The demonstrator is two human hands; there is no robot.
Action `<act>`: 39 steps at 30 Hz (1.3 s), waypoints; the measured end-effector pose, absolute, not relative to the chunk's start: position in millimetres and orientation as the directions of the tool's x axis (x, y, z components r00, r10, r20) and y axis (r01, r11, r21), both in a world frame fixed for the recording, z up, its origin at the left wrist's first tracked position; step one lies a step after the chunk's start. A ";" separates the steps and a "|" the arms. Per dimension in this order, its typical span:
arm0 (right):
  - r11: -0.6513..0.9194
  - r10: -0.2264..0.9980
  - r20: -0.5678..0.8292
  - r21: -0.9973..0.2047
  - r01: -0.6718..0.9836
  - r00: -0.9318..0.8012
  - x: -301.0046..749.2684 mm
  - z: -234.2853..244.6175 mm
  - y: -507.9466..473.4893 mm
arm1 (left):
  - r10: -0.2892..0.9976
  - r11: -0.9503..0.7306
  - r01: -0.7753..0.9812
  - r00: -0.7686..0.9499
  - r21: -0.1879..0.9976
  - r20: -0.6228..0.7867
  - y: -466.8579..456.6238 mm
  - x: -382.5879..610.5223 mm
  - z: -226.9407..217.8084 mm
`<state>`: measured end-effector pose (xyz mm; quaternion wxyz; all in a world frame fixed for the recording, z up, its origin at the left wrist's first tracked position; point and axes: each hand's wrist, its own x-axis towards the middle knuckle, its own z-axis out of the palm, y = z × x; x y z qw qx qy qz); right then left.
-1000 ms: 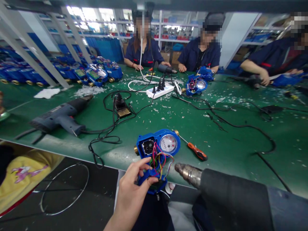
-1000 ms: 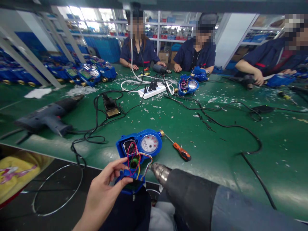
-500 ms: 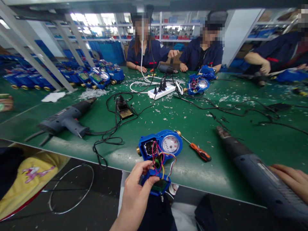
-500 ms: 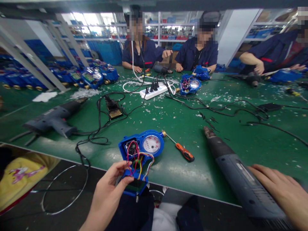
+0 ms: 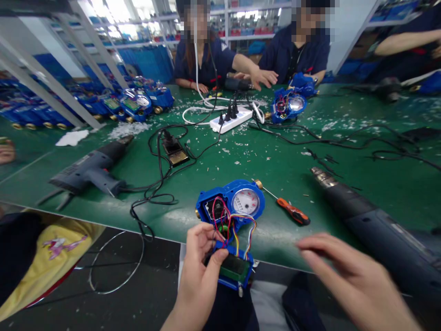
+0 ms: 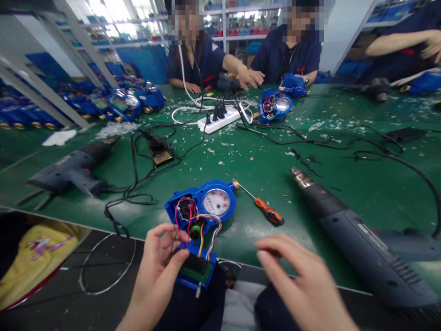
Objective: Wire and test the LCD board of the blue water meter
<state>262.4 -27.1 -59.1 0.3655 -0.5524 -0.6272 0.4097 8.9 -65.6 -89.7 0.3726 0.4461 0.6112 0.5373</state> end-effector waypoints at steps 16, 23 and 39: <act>-0.385 0.884 -0.341 -0.919 -0.084 -0.321 168.9 -84.5 -21.9 | 0.952 -0.229 0.687 0.012 0.690 0.305 -66.3 20.1 -73.4; -0.313 0.895 -0.259 -0.945 -0.098 -0.363 165.3 -91.2 -25.3 | 0.966 -0.137 0.738 -0.049 0.661 0.254 -59.4 24.5 -67.2; -0.060 0.943 -0.074 -0.997 0.053 -0.325 174.5 -95.1 -21.2 | 0.985 -0.041 0.695 -0.094 0.717 0.147 -56.5 21.5 -63.8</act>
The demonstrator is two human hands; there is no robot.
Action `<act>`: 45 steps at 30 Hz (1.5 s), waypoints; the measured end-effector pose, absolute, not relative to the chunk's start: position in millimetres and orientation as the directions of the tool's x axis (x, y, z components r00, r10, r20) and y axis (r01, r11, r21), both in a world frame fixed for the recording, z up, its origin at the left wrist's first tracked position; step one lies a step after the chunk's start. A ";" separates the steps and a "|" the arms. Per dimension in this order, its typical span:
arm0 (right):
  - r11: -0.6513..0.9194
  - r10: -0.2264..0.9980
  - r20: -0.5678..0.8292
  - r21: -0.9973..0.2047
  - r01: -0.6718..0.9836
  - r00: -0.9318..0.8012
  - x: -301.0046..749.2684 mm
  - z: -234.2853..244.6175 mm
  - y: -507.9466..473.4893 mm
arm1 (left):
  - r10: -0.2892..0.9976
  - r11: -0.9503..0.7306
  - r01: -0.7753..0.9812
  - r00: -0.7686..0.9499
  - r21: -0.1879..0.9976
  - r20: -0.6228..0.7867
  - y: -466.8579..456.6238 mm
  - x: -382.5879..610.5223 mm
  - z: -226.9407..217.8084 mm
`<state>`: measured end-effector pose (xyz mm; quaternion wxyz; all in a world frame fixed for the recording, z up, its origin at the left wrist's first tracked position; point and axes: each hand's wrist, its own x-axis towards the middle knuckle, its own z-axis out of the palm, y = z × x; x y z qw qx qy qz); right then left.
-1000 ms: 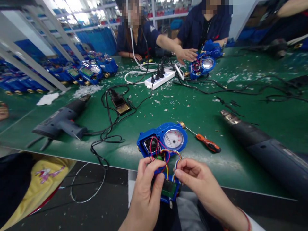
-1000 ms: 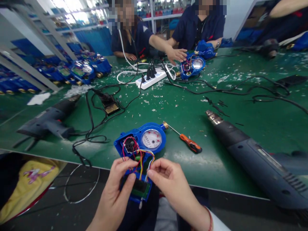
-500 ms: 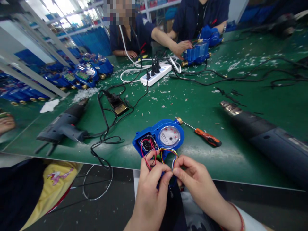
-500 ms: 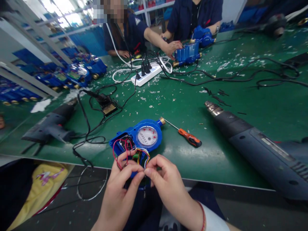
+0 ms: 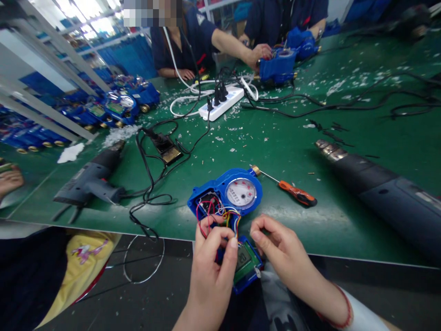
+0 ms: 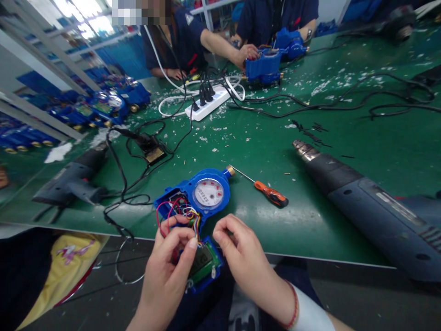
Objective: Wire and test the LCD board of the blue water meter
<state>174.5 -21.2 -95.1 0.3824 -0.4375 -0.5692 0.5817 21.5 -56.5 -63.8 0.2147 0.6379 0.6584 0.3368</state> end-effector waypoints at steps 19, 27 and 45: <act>0.215 0.892 0.118 -0.960 0.180 -0.436 170.1 -86.4 -18.5 | 0.979 -0.091 0.678 -0.073 0.729 0.190 -55.4 22.5 -62.8; 0.050 0.930 0.043 -0.999 0.011 -0.365 174.6 -80.2 -6.3 | 0.986 -0.132 0.675 0.011 0.726 0.168 -56.1 22.7 -59.6; -0.323 0.823 -0.170 -0.925 -0.199 -0.543 164.1 -75.5 4.0 | 0.930 -0.152 0.397 -0.253 0.905 0.267 -47.4 25.3 -62.0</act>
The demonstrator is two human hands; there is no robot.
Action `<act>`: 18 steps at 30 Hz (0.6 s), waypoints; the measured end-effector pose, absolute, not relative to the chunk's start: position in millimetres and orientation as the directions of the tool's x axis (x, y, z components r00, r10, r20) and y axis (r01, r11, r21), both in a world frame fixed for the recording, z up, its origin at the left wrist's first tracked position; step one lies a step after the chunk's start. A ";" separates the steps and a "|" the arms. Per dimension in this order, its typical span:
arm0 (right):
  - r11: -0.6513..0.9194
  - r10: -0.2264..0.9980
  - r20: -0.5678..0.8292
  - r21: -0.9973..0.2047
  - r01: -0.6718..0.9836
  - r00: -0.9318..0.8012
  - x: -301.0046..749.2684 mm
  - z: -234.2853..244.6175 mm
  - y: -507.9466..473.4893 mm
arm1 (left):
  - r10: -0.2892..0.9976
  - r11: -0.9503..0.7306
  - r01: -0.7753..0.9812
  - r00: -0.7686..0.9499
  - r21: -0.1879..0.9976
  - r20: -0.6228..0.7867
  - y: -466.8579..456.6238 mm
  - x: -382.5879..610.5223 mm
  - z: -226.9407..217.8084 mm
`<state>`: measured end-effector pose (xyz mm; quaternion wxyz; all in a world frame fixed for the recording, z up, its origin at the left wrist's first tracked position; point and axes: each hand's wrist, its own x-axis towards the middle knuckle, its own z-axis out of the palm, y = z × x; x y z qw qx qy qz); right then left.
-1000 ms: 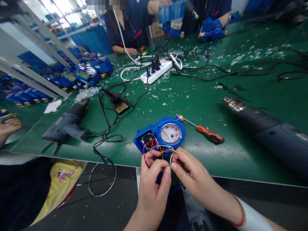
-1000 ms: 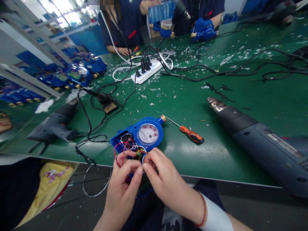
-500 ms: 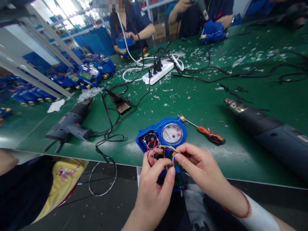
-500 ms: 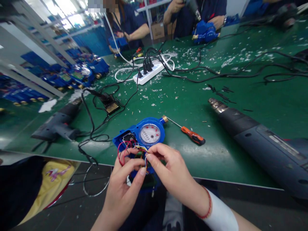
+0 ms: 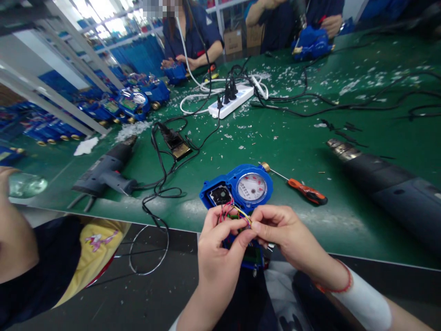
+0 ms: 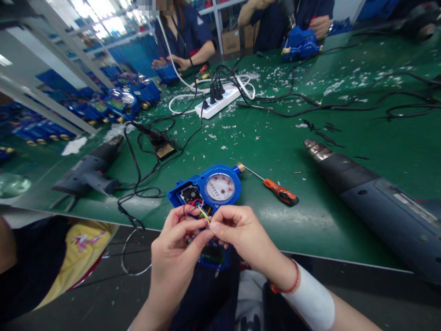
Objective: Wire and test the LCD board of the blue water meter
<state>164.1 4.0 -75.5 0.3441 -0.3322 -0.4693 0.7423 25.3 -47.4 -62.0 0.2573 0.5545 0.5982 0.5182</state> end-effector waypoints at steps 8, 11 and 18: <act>0.011 0.924 0.023 -0.999 -0.035 -0.381 164.6 -71.1 -2.0 | 0.949 -0.031 0.277 -0.294 0.960 0.115 -48.7 25.4 -62.8; 0.082 0.957 0.071 -0.996 0.028 -0.281 164.2 -73.8 -6.1 | 0.956 -0.003 0.227 -0.287 0.974 0.070 -49.7 25.6 -61.9; -0.019 0.970 -0.017 -1.000 -0.006 -0.244 164.4 -83.7 -5.0 | 0.957 0.048 0.097 -0.289 0.994 -0.018 -54.5 24.2 -60.8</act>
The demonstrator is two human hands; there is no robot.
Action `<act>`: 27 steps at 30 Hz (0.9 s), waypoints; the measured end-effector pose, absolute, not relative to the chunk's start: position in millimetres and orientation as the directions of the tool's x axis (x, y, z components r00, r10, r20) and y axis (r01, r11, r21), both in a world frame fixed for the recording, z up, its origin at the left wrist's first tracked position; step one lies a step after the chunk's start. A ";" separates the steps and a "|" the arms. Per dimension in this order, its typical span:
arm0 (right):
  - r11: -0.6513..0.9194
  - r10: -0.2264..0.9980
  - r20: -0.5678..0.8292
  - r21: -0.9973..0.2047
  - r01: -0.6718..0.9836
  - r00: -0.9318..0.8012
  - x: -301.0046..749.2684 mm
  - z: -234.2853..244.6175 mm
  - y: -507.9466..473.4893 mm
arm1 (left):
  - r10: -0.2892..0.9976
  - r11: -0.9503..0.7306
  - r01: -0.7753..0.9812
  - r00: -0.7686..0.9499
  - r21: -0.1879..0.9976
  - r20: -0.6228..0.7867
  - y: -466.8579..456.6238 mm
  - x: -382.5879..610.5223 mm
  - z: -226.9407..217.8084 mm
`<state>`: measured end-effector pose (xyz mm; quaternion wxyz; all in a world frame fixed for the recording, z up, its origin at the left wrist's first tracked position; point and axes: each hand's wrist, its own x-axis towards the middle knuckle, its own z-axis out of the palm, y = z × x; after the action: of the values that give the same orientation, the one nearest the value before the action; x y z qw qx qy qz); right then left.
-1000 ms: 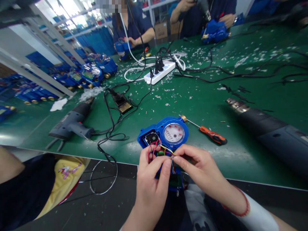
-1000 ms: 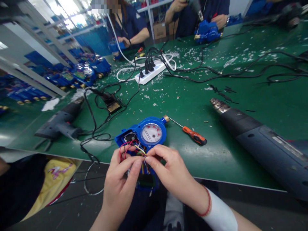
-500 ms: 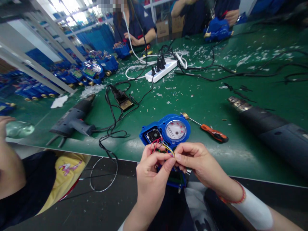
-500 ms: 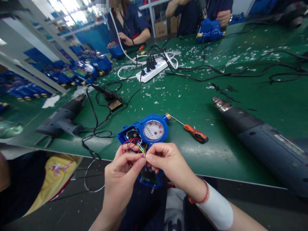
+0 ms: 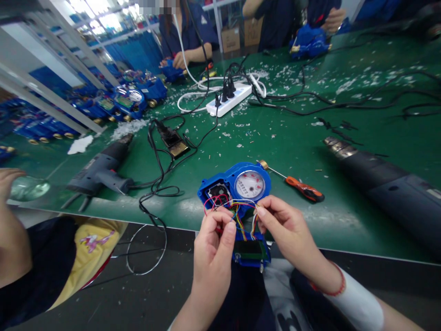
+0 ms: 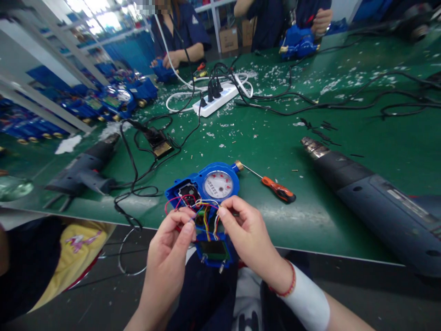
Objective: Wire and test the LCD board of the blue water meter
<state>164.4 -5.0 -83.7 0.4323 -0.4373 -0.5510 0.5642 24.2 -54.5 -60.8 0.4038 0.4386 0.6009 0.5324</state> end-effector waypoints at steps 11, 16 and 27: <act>-0.017 0.940 -0.048 -0.995 0.096 -0.337 167.2 -86.7 -12.9 | 0.959 0.099 0.057 -0.273 0.993 -0.080 -53.4 24.6 -58.4; -0.062 0.927 -0.077 -0.997 0.050 -0.367 165.9 -90.1 -13.6 | 0.961 0.141 0.168 -0.259 0.976 -0.094 -52.2 22.1 -57.1; -0.116 0.966 -0.093 -0.990 -0.083 -0.240 166.2 -93.0 -12.9 | 0.924 0.154 0.146 -0.373 0.977 -0.090 -54.2 12.7 -58.2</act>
<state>166.2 -12.9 -93.0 0.4338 -0.4381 -0.5038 0.6050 12.7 -54.2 -58.2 0.3839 0.4078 0.6554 0.5067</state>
